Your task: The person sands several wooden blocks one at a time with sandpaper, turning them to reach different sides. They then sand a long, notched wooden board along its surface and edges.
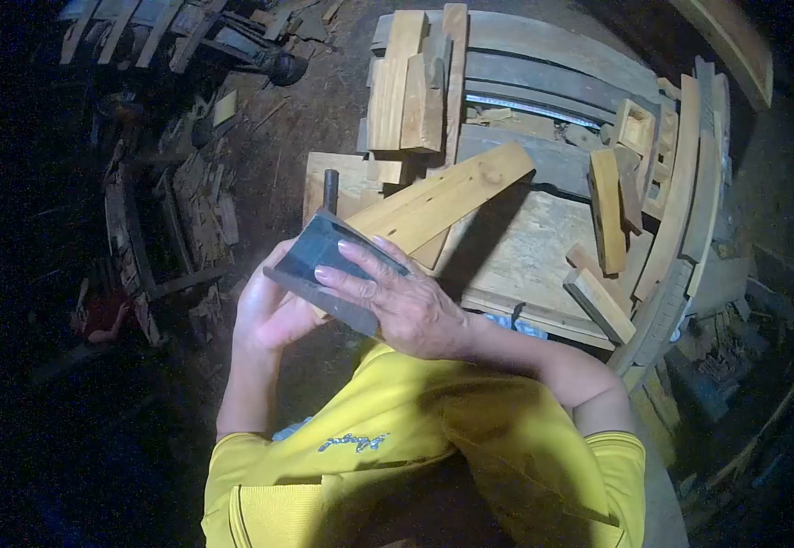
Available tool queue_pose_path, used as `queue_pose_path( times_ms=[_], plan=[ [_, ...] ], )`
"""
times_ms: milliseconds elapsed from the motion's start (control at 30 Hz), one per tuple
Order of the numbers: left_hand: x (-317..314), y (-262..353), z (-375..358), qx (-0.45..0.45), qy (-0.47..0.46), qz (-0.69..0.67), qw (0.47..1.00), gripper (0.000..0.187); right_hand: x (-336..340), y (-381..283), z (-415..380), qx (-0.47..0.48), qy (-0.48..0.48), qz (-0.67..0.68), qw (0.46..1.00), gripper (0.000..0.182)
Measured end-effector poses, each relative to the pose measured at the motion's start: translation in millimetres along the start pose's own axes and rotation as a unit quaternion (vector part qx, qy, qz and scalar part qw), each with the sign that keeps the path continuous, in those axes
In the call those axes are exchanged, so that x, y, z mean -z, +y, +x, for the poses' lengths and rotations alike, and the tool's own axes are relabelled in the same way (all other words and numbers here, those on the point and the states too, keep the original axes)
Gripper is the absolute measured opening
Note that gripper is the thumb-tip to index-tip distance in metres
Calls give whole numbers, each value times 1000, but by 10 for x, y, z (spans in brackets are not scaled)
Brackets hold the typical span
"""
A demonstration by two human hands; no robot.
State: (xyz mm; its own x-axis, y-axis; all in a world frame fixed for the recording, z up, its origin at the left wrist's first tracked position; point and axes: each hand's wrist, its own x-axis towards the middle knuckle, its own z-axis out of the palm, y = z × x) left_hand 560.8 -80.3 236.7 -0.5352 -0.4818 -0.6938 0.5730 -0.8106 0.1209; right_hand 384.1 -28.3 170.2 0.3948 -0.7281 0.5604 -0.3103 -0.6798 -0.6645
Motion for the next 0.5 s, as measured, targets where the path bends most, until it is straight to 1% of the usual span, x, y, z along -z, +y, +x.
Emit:
queue_pose_path(
  times_ms=[67,100,167,200,233,267,300,333,367,400,433,467,500],
  plan=[
    [-20,-20,8,1,8,5,1000,31,-19,-7,-40,-28,-12,30,999,60],
    [-32,-26,9,-2,17,13,1000,31,8,-25,-37,-35,-12,23,999,60],
    [-101,-28,7,0,25,27,999,31,68,-69,0,-61,-19,67,996,66],
    [-126,-31,14,-5,26,31,999,30,34,-59,-13,-61,-3,59,996,68],
    [-134,-32,15,-11,28,34,999,30,27,-37,-30,-65,-2,54,996,68],
    [-92,-28,12,-4,15,0,1000,32,23,-16,-44,-66,6,56,996,67],
    [-111,-50,6,-1,15,0,1000,32,30,1,-54,-65,14,59,996,66],
    [-149,-68,-9,-3,30,9,1000,35,51,19,-58,-69,17,33,997,46],
    [-184,-79,-14,-5,45,18,999,37,47,75,-83,-70,18,33,997,46],
    [-212,-84,-2,-5,46,18,999,37,19,171,-135,-72,39,-5,997,34],
    [-239,-89,16,-2,68,20,998,40,2,273,-189,-75,60,-43,994,22],
    [-256,-91,31,1,90,22,996,43,21,380,-236,-83,58,-87,991,14],
    [-249,-87,39,3,90,23,996,43,46,501,-293,-91,55,-130,986,10]
  ],
)
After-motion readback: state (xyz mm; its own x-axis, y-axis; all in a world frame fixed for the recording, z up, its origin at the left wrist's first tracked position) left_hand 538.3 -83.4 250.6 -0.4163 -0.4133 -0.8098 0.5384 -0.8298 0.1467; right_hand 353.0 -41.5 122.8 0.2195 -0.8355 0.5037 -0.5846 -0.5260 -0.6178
